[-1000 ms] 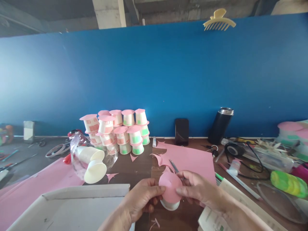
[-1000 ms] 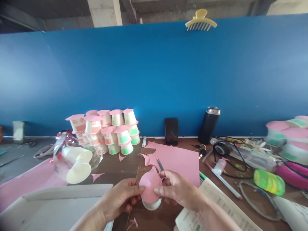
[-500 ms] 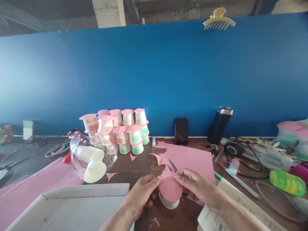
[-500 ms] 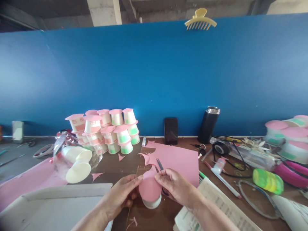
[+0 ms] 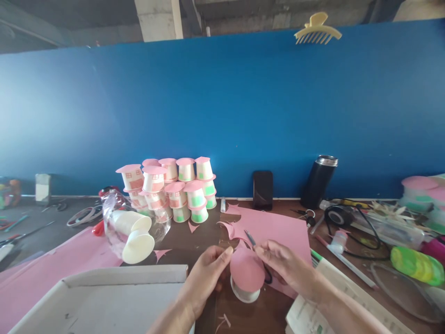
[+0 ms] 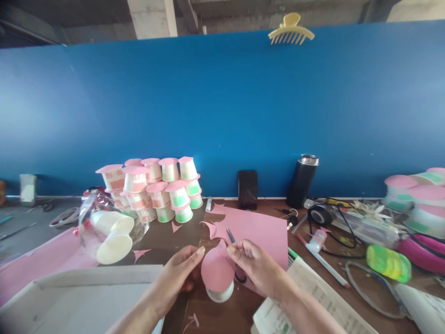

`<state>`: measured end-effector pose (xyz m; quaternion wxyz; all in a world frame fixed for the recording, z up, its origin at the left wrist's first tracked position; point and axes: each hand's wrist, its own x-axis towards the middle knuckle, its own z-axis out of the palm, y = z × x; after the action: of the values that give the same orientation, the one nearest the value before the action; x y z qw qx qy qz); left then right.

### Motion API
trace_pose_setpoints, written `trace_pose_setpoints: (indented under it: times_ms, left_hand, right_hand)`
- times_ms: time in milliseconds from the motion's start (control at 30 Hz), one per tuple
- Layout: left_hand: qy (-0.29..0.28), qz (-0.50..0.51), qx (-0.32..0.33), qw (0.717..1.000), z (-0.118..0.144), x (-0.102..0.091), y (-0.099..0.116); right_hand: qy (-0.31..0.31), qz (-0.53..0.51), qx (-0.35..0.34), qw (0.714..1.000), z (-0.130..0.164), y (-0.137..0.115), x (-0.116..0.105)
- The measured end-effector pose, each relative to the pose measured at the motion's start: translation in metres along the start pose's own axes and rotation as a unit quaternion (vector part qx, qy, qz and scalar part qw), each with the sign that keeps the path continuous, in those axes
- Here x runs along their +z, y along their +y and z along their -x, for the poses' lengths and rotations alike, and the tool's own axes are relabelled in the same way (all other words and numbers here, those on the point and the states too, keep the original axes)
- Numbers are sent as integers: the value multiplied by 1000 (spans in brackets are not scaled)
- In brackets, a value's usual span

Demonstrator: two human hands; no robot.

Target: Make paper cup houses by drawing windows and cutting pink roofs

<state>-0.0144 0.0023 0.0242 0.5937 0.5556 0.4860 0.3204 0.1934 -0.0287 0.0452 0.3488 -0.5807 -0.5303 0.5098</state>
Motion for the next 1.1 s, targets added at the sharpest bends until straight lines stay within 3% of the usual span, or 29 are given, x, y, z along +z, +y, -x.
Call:
trace_pose_setpoints:
  times_ms: [67,167,267,400,633,1100]
  left_hand:
    - [75,-104,127,984,4,-2,5]
    - [127,-276,301,904,11,-1,10]
    - [91,-394,356,842,17,2,10]
    - [57,-471,366,801,21,6,6]
    - [59,-493,350,795,18,7,6]
    - [60,-484,358,796,18,7,5]
  right_hand:
    - [48,58,-58,995,4,-5,-1]
    - [98,200,-175,959,13,-8,0]
    - [86,333,-231,910,22,-7,4]
    - [64,413,-223,881,30,-8,9]
    - [41,440,-174,880,32,-15,12]
    - [59,430,-198,879,31,-20,15]
